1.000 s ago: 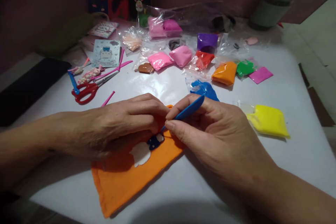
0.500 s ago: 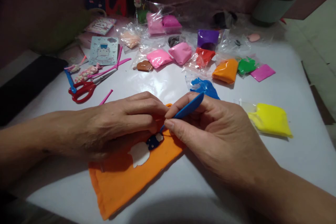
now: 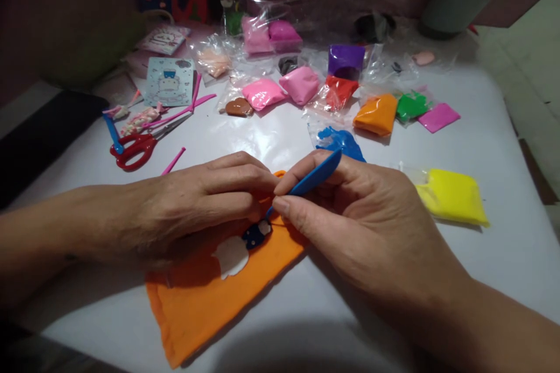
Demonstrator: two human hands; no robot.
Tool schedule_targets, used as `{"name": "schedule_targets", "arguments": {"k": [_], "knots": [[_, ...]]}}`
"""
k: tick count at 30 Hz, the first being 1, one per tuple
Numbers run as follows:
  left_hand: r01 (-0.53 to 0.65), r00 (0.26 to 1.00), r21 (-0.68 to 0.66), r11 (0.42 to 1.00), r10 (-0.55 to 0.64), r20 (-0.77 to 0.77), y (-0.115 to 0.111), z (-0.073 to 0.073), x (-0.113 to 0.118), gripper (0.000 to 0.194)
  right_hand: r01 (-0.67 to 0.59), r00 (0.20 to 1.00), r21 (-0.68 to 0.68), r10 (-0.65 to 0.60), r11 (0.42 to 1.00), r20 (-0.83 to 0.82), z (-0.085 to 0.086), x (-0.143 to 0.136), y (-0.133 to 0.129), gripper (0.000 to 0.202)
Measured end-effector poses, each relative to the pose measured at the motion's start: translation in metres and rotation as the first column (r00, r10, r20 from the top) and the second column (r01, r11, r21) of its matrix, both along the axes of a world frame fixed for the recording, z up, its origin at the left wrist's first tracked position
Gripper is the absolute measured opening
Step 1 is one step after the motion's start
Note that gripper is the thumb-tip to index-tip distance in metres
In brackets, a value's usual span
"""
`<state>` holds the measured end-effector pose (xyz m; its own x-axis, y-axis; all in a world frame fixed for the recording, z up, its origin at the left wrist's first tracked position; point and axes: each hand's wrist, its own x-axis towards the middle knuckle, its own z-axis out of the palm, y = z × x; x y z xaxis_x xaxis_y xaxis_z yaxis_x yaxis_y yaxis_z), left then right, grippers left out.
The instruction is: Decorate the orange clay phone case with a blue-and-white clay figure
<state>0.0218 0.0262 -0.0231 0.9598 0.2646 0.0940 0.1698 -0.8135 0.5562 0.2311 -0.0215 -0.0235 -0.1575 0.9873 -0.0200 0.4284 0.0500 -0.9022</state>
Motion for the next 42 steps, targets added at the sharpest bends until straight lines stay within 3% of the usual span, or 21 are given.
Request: {"name": "schedule_targets", "arguments": {"k": [19,34,42], "knots": [[-0.026,1.000,-0.048,0.999,0.026,0.002,0.0016,0.0052,0.0014,0.030,0.018,0.999,-0.086,-0.021,0.996,-0.030,0.0024,-0.0026,-0.0013,0.003],[-0.021,0.999,-0.052,0.998,0.020,-0.030,0.0019,0.0077,0.0017,0.032,0.005,0.997,0.023,-0.006,1.000,0.073,0.0017,0.0020,-0.0011,0.002],[-0.031,0.999,-0.070,0.997,0.030,-0.013,0.0018,0.0075,0.0031,0.030,-0.037,0.997,-0.002,0.037,0.999,0.068,0.0009,0.0012,0.0019,0.004]]}}
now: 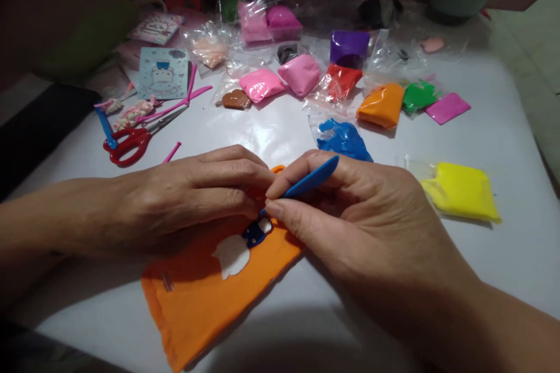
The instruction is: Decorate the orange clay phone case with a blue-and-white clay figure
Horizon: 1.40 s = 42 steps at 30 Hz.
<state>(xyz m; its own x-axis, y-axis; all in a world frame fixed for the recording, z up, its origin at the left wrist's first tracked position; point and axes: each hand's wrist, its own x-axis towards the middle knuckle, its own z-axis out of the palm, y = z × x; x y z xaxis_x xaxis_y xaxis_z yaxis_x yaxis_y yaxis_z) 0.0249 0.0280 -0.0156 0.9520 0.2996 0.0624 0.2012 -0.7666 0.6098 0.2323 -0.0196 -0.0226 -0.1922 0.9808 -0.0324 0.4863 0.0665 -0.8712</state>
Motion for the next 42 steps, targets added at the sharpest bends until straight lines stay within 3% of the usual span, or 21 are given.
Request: {"name": "schedule_targets", "arguments": {"k": [17,22,42], "knots": [[0.033,0.996,0.060,0.998,-0.038,0.082,0.0028,-0.0050,-0.0025,0.029,0.040,0.999,0.031,-0.039,0.999,-0.024,-0.0015,0.0017,-0.0026,0.005],[0.048,0.993,0.081,0.996,-0.056,0.108,0.0036,-0.0031,-0.0017,0.028,0.041,0.998,-0.023,-0.042,0.999,-0.037,-0.0005,0.0009,-0.0018,0.006],[0.006,1.000,0.079,0.997,-0.006,0.009,0.0004,-0.0028,-0.0008,0.030,0.052,0.998,0.022,-0.051,0.998,-0.045,-0.0027,-0.0001,-0.0024,0.007]]}}
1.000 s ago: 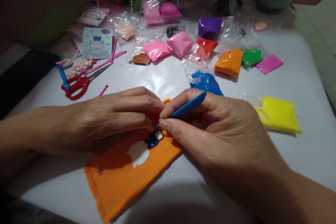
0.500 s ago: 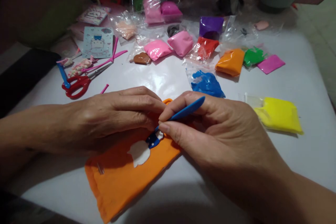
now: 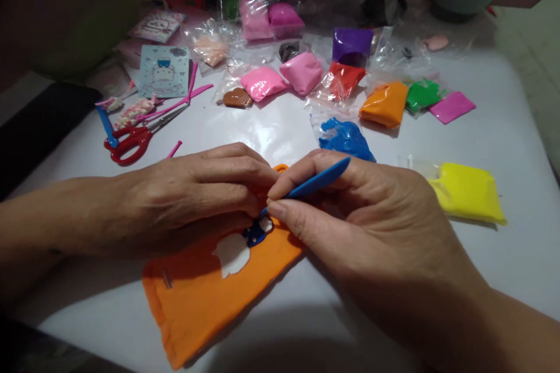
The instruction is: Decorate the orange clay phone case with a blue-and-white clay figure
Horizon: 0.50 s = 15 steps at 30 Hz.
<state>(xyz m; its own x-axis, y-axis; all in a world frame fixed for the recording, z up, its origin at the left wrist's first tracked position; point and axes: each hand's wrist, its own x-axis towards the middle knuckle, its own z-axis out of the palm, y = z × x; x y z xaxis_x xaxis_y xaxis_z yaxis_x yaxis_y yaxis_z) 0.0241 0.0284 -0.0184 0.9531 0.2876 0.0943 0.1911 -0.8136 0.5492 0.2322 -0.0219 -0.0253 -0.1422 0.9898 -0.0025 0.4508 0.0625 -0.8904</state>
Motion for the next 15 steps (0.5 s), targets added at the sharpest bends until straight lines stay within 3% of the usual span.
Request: {"name": "schedule_targets", "arguments": {"k": [15], "knots": [[-0.087,0.996,-0.033,0.996,0.087,0.000,-0.0028,-0.0028,0.0034,0.022,-0.012,0.998,0.006,0.012,1.000,0.060,0.0031,-0.0002,-0.0003,0.007]]}}
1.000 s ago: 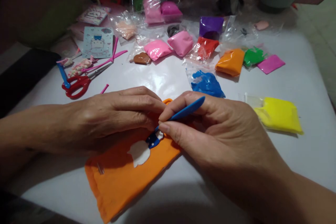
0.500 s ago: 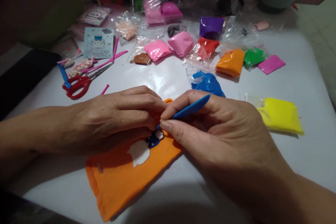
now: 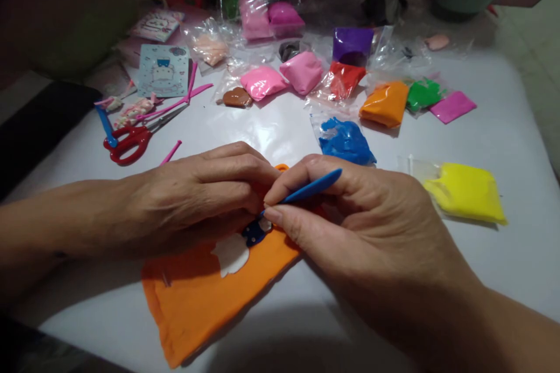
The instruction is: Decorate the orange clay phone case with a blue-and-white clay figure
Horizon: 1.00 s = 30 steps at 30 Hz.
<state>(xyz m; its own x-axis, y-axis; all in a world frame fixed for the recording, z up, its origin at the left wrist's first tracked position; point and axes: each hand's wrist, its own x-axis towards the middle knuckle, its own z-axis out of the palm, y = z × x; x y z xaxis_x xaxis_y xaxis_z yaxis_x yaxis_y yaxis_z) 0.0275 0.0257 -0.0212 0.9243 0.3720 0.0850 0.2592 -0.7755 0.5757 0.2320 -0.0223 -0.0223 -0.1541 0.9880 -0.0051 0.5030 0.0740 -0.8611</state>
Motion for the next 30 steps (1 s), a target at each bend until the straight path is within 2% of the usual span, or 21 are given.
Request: {"name": "schedule_targets", "arguments": {"k": [8,15,19,22,26,30], "knots": [[0.000,0.998,-0.070,0.998,0.004,0.057,0.004,0.002,-0.002,0.018,-0.012,0.999,-0.001,0.012,1.000,-0.044,0.002,-0.001,0.001,0.006],[-0.088,0.994,-0.146,0.985,0.096,0.052,0.007,0.011,-0.007,0.017,0.007,0.999,-0.042,-0.009,0.999,-0.038,0.000,-0.002,0.000,0.007],[-0.128,0.978,-0.167,0.978,0.152,0.140,0.008,0.009,-0.012,0.011,0.004,0.998,-0.032,-0.005,0.999,-0.055,0.000,-0.003,0.000,0.006],[-0.138,0.978,-0.120,0.983,0.155,0.142,0.008,0.004,-0.013,0.011,0.004,0.998,-0.032,-0.006,0.999,-0.060,0.000,-0.003,0.002,0.006],[-0.122,0.986,0.024,0.992,0.119,0.114,0.003,-0.001,-0.008,0.015,-0.009,0.998,-0.033,0.006,0.999,-0.067,0.001,-0.004,0.002,0.007],[-0.136,0.985,0.045,0.990,0.130,0.110,0.000,-0.003,-0.005,0.018,-0.001,0.998,-0.040,-0.001,0.999,-0.064,0.001,-0.004,0.001,0.006]]}}
